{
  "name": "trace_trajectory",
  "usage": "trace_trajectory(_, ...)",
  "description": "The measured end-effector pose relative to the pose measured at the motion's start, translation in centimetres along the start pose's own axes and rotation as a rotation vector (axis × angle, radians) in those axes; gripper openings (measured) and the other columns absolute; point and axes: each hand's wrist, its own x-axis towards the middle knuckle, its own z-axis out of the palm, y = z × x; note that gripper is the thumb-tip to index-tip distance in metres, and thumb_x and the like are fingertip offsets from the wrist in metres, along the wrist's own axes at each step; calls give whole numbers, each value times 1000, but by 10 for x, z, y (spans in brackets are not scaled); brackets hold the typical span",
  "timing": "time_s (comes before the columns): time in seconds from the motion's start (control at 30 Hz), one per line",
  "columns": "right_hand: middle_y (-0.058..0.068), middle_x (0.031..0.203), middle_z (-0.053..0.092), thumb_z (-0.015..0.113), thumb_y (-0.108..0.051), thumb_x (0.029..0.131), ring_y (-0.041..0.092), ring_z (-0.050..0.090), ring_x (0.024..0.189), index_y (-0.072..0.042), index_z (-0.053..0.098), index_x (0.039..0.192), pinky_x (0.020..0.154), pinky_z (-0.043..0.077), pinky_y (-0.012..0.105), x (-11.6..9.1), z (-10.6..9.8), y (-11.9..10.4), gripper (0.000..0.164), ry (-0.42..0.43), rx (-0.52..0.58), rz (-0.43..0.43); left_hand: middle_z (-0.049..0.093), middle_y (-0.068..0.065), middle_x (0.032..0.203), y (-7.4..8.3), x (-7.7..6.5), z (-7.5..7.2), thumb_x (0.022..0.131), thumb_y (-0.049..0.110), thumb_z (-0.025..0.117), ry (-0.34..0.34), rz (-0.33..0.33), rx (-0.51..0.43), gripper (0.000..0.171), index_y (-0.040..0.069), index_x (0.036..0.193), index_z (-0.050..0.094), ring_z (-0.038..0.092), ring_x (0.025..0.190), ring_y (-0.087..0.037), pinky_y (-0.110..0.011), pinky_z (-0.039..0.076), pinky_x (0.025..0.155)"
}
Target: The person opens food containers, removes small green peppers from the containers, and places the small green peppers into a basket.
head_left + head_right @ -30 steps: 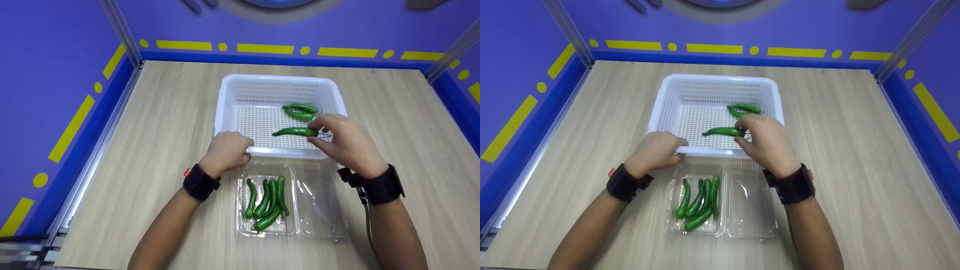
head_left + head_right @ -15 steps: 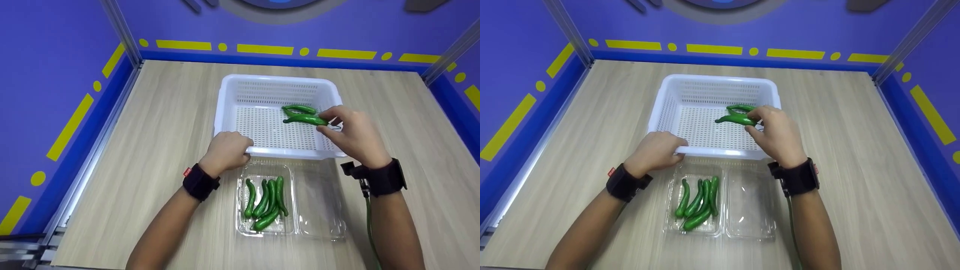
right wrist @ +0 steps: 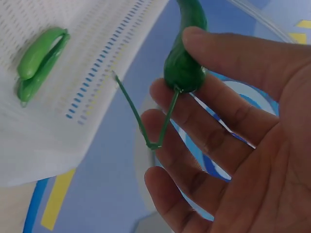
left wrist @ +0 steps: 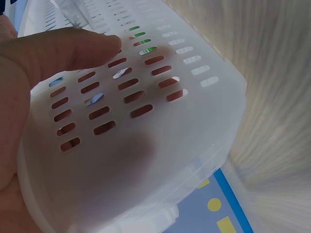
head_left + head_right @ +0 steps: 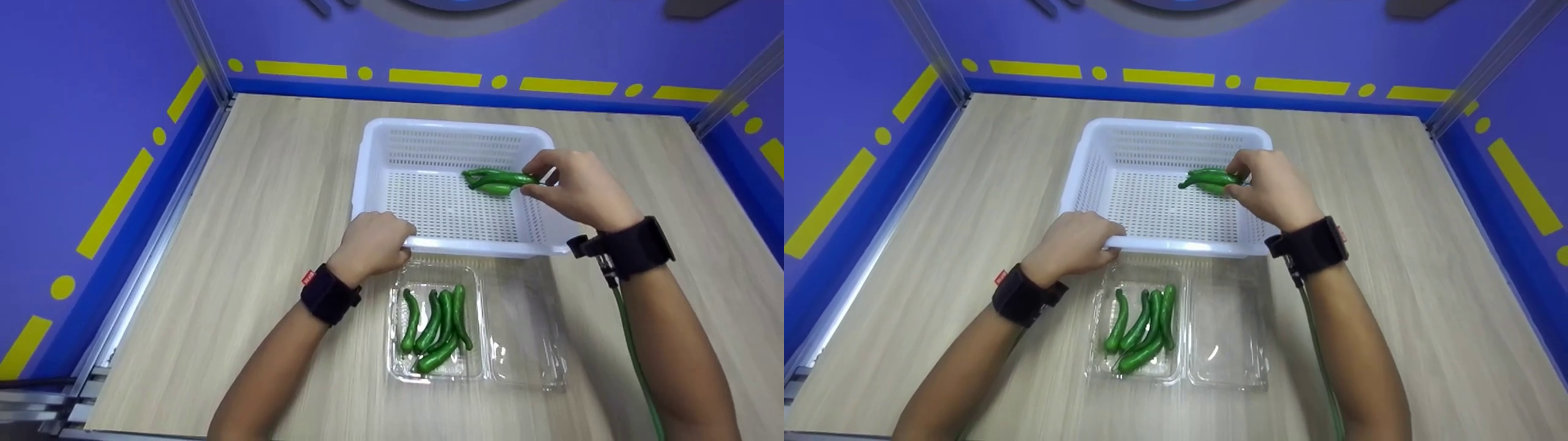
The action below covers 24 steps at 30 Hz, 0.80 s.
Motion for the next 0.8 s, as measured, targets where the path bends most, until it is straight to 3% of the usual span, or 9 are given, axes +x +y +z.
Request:
trace_trajectory(0.47,15,93,75,77,-17,85,27,68,84,-2,73,99,73,47,35,39,27,17,21,-131,-52,5,62,4,68,-1,-1,3,85,21,67,-3,6,10,10,18,75,64,62,66,-17,-40,53,61)
trace_trajectory(0.8,14,90,75,80,-18,81,27,66,81,-3,75,93,72,48,39,55,29,20,19,-189,-117,43,65,3,70,0,1,-1,84,20,68,13,7,7,10,18,75,64,65,69,-20,-41,54,62)
